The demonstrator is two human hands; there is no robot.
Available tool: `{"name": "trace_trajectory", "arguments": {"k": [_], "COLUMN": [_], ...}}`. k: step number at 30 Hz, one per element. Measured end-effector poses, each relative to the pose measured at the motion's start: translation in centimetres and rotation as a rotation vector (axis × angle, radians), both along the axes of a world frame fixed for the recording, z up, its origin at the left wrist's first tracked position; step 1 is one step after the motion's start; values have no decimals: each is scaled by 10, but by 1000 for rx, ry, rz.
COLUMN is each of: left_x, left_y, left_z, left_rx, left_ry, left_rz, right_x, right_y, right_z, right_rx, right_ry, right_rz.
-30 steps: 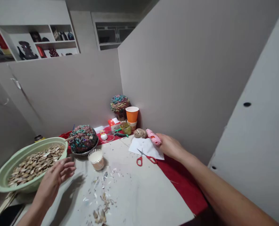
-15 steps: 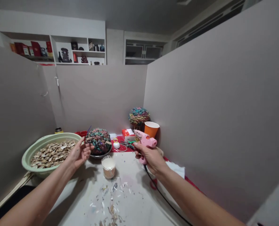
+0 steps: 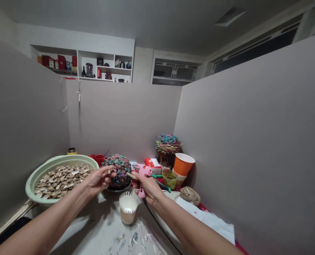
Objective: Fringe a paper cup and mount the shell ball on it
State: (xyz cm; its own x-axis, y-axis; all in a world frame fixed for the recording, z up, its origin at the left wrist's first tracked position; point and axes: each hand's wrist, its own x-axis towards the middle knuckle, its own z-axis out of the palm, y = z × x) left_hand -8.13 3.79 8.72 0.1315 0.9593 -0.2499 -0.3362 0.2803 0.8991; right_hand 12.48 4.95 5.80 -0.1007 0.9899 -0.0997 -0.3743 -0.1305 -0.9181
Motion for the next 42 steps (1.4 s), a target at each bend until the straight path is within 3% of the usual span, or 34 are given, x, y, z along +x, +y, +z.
{"name": "trace_trajectory", "arguments": {"k": [7,12,16,20,26,32,42], "left_x": [4,9,15,23,32,37,30], "left_y": [-12,-25,-33,-40,-52,-50,-52], "left_z": [-5,2,4,0,-9,-25,-34], "left_rx": [100,208,315,428,565,634,735], "left_ry": [-18,6,42,99,254,366,567], "left_rz": [-11,-39,-89,-137,-198,-166,-129], "right_x": [0,4,5,7,25,44,36], "right_y": [2,-2,-12,-23,-25,-19,-21], "right_z": [1,-5,-6,-6,-13,-17,-23], "right_rx": [-83,-8,93,150,167,221,266], "right_ry": [40,65,93,106,70,4,-48], "right_rz": [27,18,-79,-156,-146,-71,-26]}}
